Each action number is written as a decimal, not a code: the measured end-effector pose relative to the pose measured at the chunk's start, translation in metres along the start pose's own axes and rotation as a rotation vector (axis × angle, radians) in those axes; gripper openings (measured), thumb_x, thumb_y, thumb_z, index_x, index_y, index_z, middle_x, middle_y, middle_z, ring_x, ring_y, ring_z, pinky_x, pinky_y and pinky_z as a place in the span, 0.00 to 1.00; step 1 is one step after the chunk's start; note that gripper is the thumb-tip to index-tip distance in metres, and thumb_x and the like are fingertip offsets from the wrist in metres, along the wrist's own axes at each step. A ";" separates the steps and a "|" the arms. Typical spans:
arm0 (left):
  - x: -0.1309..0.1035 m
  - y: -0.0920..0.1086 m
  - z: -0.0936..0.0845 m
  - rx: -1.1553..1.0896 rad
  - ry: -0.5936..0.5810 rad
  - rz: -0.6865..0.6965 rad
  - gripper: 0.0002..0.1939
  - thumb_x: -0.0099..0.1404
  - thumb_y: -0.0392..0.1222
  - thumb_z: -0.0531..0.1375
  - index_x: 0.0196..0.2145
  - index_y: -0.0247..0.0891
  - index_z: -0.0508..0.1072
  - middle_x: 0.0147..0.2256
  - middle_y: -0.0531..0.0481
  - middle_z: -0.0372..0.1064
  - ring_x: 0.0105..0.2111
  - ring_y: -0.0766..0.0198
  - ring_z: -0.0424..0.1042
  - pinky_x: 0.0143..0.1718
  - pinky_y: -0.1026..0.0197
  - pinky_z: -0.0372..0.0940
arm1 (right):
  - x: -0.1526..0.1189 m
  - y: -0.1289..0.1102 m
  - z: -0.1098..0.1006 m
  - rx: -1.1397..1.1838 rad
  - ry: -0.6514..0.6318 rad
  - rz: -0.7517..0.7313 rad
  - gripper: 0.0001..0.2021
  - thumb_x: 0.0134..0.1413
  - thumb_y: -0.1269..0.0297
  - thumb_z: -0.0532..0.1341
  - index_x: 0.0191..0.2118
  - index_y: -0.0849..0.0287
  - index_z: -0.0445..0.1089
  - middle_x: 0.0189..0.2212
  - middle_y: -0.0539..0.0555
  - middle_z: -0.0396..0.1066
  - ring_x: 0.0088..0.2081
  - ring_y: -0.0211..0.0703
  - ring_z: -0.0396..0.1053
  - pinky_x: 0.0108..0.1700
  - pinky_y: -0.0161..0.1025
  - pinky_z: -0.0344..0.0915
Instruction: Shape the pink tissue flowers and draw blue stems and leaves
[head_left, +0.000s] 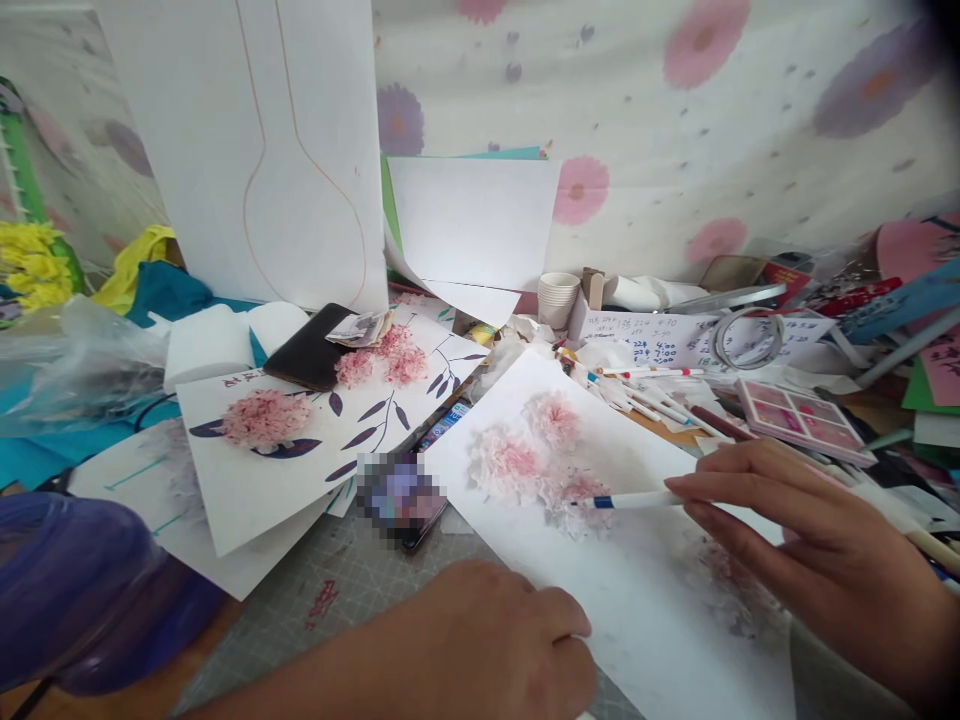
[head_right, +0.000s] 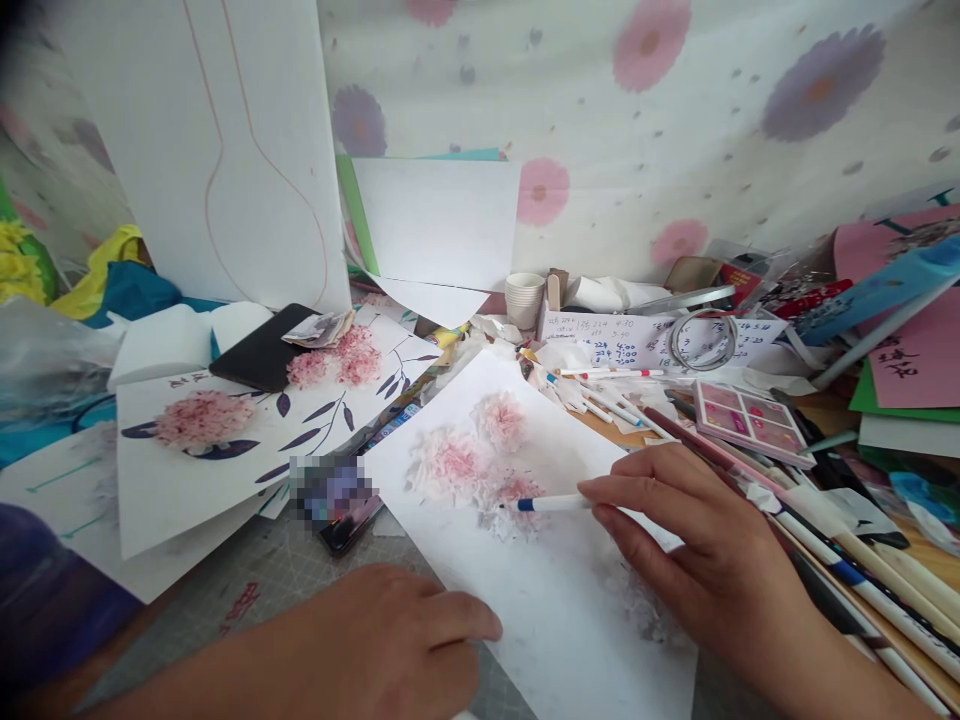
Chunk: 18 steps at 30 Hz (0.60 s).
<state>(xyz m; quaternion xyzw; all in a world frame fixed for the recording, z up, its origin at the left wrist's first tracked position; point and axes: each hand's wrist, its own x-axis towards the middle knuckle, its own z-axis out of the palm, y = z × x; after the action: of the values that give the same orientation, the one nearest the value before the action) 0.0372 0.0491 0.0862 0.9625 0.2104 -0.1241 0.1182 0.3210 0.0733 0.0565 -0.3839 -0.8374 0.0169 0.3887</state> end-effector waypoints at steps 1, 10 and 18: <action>0.000 0.000 0.000 0.000 0.002 0.001 0.07 0.73 0.45 0.63 0.38 0.40 0.74 0.56 0.54 0.75 0.35 0.59 0.79 0.24 0.54 0.57 | 0.000 0.000 0.000 0.010 0.000 0.005 0.11 0.65 0.72 0.63 0.47 0.49 0.78 0.37 0.54 0.75 0.36 0.46 0.75 0.35 0.41 0.72; -0.004 0.001 0.003 0.007 0.066 -0.010 0.07 0.72 0.44 0.65 0.37 0.40 0.75 0.55 0.55 0.76 0.35 0.59 0.79 0.23 0.54 0.55 | 0.002 0.003 0.002 0.044 0.036 0.085 0.09 0.64 0.68 0.65 0.45 0.47 0.80 0.37 0.54 0.77 0.38 0.46 0.78 0.36 0.40 0.75; 0.000 -0.003 0.019 0.063 0.147 0.015 0.10 0.67 0.42 0.69 0.33 0.39 0.71 0.50 0.57 0.77 0.28 0.62 0.76 0.18 0.54 0.50 | 0.001 0.005 0.002 0.059 0.053 0.145 0.07 0.63 0.65 0.66 0.43 0.46 0.81 0.36 0.53 0.78 0.37 0.47 0.79 0.35 0.41 0.76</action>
<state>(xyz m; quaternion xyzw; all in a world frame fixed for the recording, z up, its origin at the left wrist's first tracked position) 0.0321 0.0465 0.0681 0.9738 0.2074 -0.0590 0.0729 0.3227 0.0783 0.0538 -0.4322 -0.7958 0.0596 0.4198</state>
